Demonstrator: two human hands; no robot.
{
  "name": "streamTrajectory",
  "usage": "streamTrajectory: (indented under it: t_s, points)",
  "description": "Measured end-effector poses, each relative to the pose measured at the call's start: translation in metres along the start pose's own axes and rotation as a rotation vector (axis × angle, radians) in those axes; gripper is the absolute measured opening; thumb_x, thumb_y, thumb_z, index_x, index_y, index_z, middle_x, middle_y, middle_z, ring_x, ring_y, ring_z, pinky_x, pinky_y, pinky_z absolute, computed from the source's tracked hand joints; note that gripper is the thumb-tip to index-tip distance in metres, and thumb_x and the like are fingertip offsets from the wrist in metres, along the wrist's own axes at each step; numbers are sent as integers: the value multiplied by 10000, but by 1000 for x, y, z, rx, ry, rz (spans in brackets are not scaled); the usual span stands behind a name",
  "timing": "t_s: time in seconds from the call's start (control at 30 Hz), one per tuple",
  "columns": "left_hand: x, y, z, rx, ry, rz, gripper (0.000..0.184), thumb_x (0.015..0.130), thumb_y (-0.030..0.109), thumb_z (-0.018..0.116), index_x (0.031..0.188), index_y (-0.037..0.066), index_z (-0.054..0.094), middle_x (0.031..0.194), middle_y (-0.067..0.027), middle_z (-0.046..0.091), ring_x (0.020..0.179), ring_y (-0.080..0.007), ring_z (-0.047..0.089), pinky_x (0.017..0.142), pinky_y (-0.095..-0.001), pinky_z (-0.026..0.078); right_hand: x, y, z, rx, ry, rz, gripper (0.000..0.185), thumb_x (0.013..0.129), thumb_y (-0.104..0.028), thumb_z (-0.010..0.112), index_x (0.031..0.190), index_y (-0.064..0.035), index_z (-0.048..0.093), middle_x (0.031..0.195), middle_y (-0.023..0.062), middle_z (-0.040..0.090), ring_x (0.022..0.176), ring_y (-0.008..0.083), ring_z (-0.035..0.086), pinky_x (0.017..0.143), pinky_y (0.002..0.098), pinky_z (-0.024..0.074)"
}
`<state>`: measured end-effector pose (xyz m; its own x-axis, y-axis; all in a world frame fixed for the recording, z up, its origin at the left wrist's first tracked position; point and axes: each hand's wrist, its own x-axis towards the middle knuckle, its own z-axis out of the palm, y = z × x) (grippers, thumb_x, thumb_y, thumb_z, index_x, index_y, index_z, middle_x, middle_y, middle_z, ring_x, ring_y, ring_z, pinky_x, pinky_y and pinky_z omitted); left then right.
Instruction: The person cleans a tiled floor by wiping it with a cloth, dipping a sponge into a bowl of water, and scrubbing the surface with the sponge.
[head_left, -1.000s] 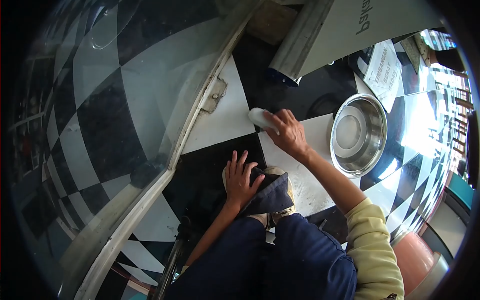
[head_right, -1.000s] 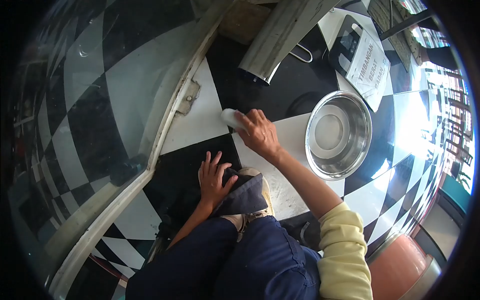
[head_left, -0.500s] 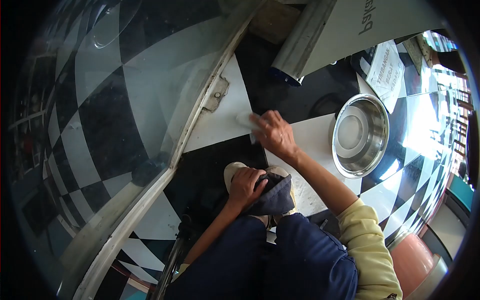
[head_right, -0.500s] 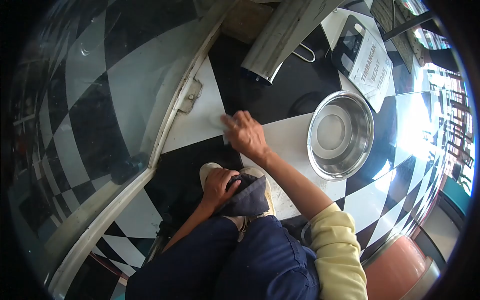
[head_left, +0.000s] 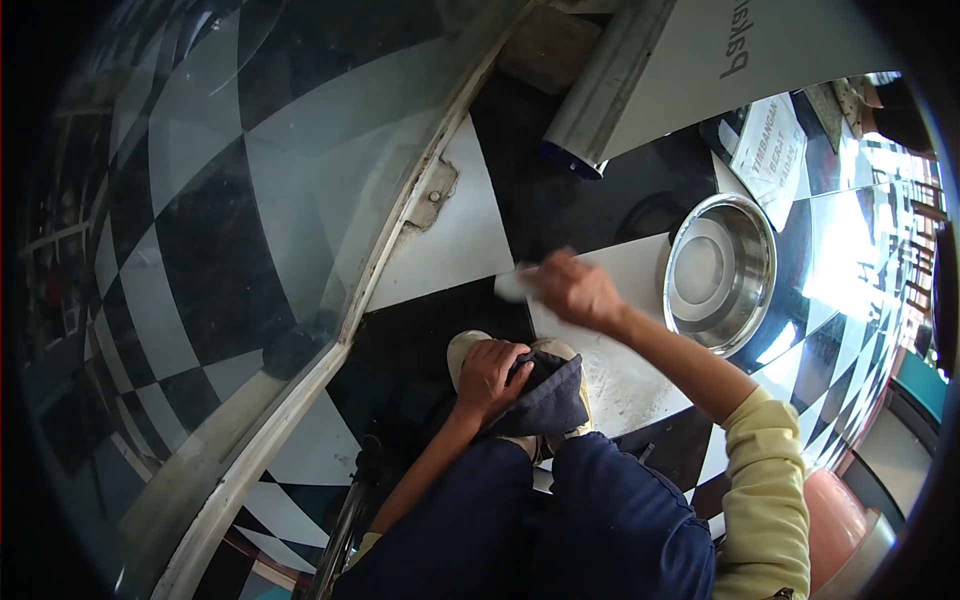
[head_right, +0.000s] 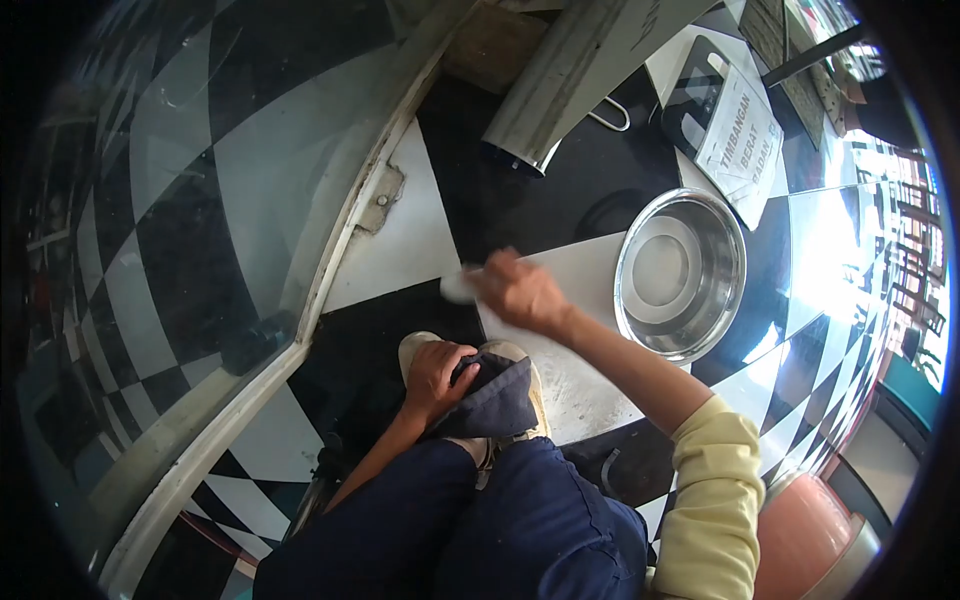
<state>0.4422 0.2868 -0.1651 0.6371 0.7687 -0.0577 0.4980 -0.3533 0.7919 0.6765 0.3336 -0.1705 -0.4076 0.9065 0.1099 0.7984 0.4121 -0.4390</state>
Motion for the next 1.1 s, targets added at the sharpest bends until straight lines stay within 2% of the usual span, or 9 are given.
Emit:
streamTrajectory:
  t_s: [0.07, 0.1, 0.23, 0.37, 0.5, 0.63, 0.77, 0.9, 1.1]
  points:
    - [-6, 5, 0, -2, -5, -18, 190, 868, 227, 674, 992, 89, 631, 929, -79, 671, 895, -300, 630, 844, -420, 455, 20, 13, -19, 37, 145, 319, 500, 721, -116, 786, 1205, -124, 662, 890, 97, 577, 838, 292, 602, 689, 397, 552]
    - [-4, 4, 0, 3, -4, -16, 192, 867, 226, 675, 995, 90, 632, 930, -79, 671, 897, -299, 631, 847, -419, 455, 19, 10, -15, 53, 157, 342, 513, 716, -113, 793, 1211, -122, 660, 903, 108, 575, 828, 317, 588, 689, 406, 536]
    - [-2, 0, 1, 7, -24, -14, 197, 864, 226, 679, 1000, 92, 633, 933, -80, 670, 903, -295, 631, 850, -418, 460, -5, -12, 7, 115, -12, -67, 455, 766, -129, 712, 1218, -147, 655, 907, 103, 572, 871, 271, 605, 669, 378, 561]
    - [-1, 2, 0, 14, -3, -5, 191, 864, 221, 678, 997, 93, 629, 928, -78, 668, 900, -293, 631, 845, -418, 462, 28, 9, -14, 62, 150, 339, 431, 777, -142, 712, 1205, -140, 656, 926, 96, 582, 898, 260, 612, 668, 396, 575]
    - [-1, 1, 1, 20, -19, -1, 190, 869, 220, 674, 1002, 93, 628, 929, -76, 667, 900, -289, 632, 843, -414, 461, 7, -14, 3, 139, 19, -63, 434, 759, -144, 725, 1189, -146, 664, 912, 94, 572, 885, 254, 607, 665, 371, 558]
    - [-5, 2, 1, 11, -12, -12, 192, 869, 219, 675, 1006, 92, 630, 930, -74, 670, 902, -285, 632, 843, -413, 460, 29, 20, -20, -17, 109, 331, 493, 729, -169, 788, 1208, -158, 671, 932, 75, 598, 879, 247, 621, 696, 361, 569]
    - [0, 1, 0, 16, -12, 1, 194, 866, 214, 680, 1009, 92, 631, 923, -71, 669, 900, -280, 632, 839, -408, 460, 3, -7, 5, 69, -49, -70, 438, 782, -170, 713, 1215, -173, 655, 937, 81, 577, 890, 246, 603, 660, 373, 554]
    - [-5, 2, 2, 14, 0, -5, 191, 870, 219, 677, 1006, 92, 634, 919, -71, 667, 896, -281, 631, 840, -407, 460, 30, 18, -20, 27, 27, 220, 430, 790, -188, 711, 1215, -164, 651, 953, 88, 584, 925, 244, 613, 690, 358, 565]
    - [0, 2, -1, 12, -15, 3, 187, 871, 219, 677, 999, 88, 637, 926, -74, 669, 895, -285, 631, 838, -408, 459, 10, 2, -4, 60, -21, -50, 376, 785, -178, 706, 1157, -138, 678, 945, 93, 582, 899, 260, 607, 652, 362, 552]
